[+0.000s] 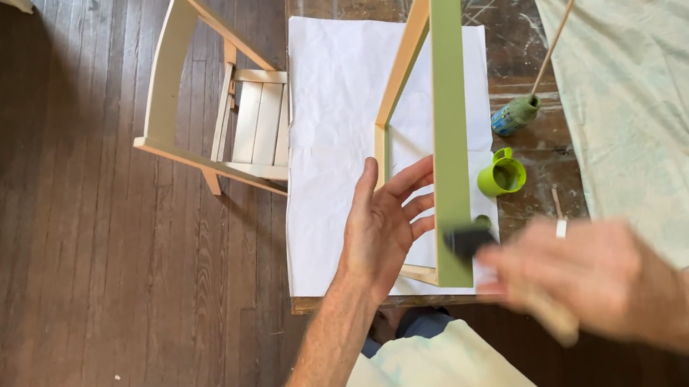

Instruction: Applying green paint to the edges of a rectangular wooden frame using a foam brush on a protected workbench.

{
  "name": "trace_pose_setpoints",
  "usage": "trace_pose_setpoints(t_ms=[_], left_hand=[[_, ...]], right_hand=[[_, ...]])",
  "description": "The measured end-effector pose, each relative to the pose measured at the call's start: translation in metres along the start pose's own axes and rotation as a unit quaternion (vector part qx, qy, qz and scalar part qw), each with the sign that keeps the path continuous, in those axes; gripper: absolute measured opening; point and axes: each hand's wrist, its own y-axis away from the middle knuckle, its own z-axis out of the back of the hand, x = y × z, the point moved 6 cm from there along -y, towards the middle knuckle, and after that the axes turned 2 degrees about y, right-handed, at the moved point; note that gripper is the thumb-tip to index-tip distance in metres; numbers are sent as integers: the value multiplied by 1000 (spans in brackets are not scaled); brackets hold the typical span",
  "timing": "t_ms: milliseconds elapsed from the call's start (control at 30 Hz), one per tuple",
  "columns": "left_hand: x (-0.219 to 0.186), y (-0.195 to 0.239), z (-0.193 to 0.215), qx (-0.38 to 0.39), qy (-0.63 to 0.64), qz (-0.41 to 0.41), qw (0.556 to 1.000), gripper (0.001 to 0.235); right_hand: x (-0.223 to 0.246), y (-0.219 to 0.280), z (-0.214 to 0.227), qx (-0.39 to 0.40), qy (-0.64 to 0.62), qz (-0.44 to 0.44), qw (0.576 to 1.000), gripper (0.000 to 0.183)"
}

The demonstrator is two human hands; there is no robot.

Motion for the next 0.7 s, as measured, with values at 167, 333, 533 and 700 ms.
trace_pose_setpoints(t_ms=[167, 333, 533, 700], left_hand=[[1, -4, 4, 16, 5, -13, 1000, 79], [3, -5, 5, 9, 3, -10, 1000, 79], [3, -5, 4, 20, -1, -16, 1000, 78], [6, -8, 8, 37, 19, -22, 999, 77]], right_hand=[[16, -5, 10, 7, -23, 21, 999, 36], [28, -7, 13, -17, -20, 58, 998, 44], [18, -14, 17, -11, 38, 17, 999, 32], [39, -6, 18, 1, -63, 50, 997, 38]])
